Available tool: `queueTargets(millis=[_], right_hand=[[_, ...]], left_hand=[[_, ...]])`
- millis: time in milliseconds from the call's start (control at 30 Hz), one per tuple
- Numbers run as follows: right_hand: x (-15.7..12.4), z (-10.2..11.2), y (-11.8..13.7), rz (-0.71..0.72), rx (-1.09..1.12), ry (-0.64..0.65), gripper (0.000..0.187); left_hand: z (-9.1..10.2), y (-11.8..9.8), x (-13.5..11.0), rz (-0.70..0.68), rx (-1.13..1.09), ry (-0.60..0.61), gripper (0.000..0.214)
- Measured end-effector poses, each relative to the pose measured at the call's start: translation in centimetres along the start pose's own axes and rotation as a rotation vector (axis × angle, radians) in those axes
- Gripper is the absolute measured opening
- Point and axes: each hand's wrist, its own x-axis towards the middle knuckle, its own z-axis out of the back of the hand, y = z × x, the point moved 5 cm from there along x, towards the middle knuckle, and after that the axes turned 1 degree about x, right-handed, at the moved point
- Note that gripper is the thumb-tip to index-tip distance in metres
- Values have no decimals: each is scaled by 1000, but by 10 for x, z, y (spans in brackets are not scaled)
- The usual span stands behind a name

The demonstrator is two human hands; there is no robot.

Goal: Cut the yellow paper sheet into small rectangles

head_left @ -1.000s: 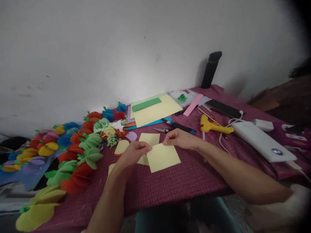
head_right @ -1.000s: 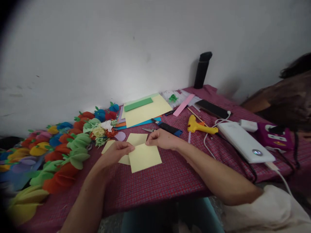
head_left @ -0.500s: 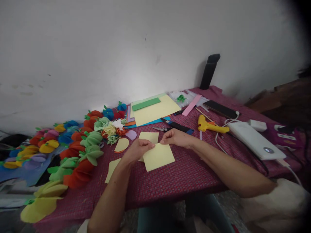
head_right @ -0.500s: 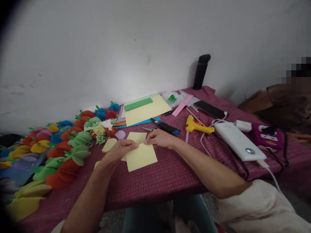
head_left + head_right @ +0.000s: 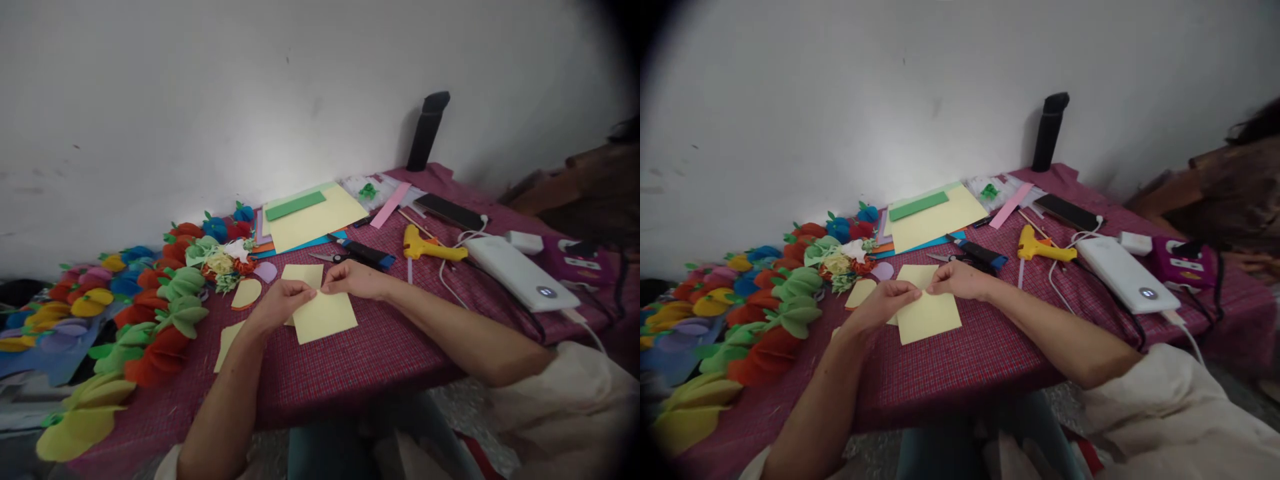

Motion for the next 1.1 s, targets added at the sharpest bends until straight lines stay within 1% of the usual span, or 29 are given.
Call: queueTargets(millis=[100,200,267,333,400,533,600,700,833,900,1000,1100], right_hand=[[-2,9,2,-30,22,6,22],[-7,24,6,-49,69,20,20],[-10,34,9,-49,98,4,20],[-12,38,12,-31,113,-34,22],[-11,34,13,1,100,-44,24],[-5,12,7,48,3,-1,24],[-2,5,2,59,-37,2,23],[0,3,-2,73,-68,21,23],[-2,8,-2,11,-39,18,21],[-3,14,0,-20,4,9,19],[-5,24,3,-29,79,-10,16],[-6,31,3,-42,160,-26,14]], left_hand=[[5,2,-2,27,-2,-8,28],[17,5,-4,52,-9,-72,26],[22,6,-5,52,-5,-96,26],[24,8,-5,53,-10,-99,27],[20,8,-4,51,-26,-82,28],[5,4,2,5,-14,-2,31],[-2,2,6,-32,21,21,31],[-6,0,9,-62,82,28,30],[-3,2,8,1,41,27,29],[5,2,5,-3,33,-13,28],[23,1,0,-32,68,-105,25],[38,1,-4,-47,79,-256,28]])
